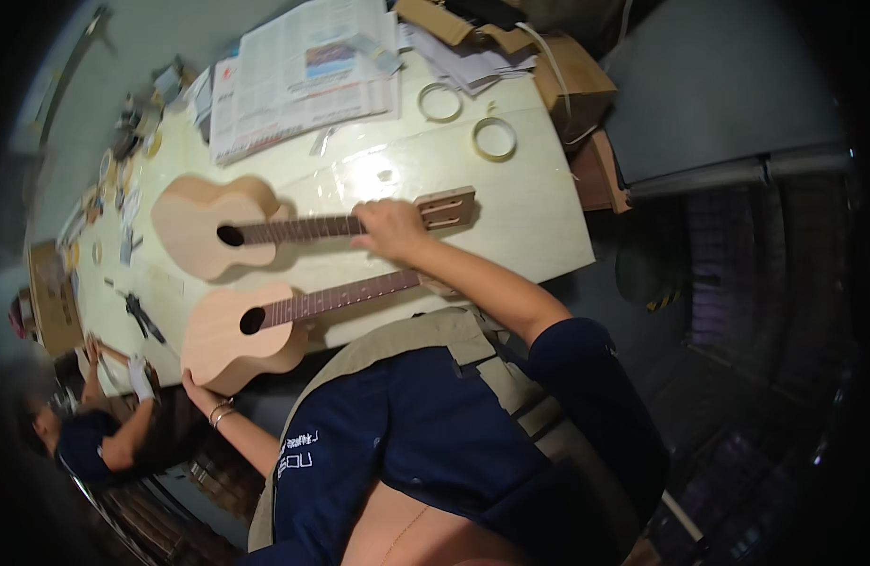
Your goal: The person applies masking tape to the necks of acoustic guitars on a workbench. They then wipe the taped areas with a cloth. The person places the finished guitars onto a nearby rack and retrieves new ones to repeat the process.
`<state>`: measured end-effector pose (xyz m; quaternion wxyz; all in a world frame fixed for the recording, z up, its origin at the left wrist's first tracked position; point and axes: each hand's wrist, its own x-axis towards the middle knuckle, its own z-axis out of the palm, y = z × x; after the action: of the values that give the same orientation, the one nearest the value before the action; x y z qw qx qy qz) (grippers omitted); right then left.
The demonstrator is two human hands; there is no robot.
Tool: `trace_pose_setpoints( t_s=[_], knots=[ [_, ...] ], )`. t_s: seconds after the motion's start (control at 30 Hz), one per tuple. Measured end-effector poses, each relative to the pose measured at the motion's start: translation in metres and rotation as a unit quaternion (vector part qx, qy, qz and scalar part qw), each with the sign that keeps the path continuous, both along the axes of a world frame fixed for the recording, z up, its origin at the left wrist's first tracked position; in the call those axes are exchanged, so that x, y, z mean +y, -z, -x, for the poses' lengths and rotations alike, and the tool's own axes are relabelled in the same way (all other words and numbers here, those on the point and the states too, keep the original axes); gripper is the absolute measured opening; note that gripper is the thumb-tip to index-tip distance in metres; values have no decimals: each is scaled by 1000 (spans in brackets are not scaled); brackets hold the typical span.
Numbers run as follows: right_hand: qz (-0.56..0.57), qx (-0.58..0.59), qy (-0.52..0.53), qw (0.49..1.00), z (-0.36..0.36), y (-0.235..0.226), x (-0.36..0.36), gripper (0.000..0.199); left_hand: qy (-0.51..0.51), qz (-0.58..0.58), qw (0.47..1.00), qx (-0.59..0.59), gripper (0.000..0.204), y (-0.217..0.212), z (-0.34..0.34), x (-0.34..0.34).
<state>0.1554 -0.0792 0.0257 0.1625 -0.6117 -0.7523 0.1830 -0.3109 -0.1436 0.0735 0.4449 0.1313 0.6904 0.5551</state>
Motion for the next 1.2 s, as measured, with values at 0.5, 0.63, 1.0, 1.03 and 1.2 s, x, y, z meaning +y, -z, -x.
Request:
trace_pose_setpoints(
  t_s=[0.5,0.63,1.0,1.03,1.2],
  knots=[
    [-232,-7,213,949,-88,60,80,26,-59,66,827,555,45,105,-2,9],
    [-159,-312,308,885,-171,89,-3,28,-26,-55,800,597,39,68,-42,15],
    [49,974,90,201,-44,-40,-75,19,463,-285,795,268,20,-7,-249,40],
    [48,978,87,186,-33,-49,-81,20,486,-268,812,180,33,-2,-261,38],
    [53,987,82,131,-6,-63,-101,23,496,-182,844,-91,65,-5,-294,20]
  ],
)
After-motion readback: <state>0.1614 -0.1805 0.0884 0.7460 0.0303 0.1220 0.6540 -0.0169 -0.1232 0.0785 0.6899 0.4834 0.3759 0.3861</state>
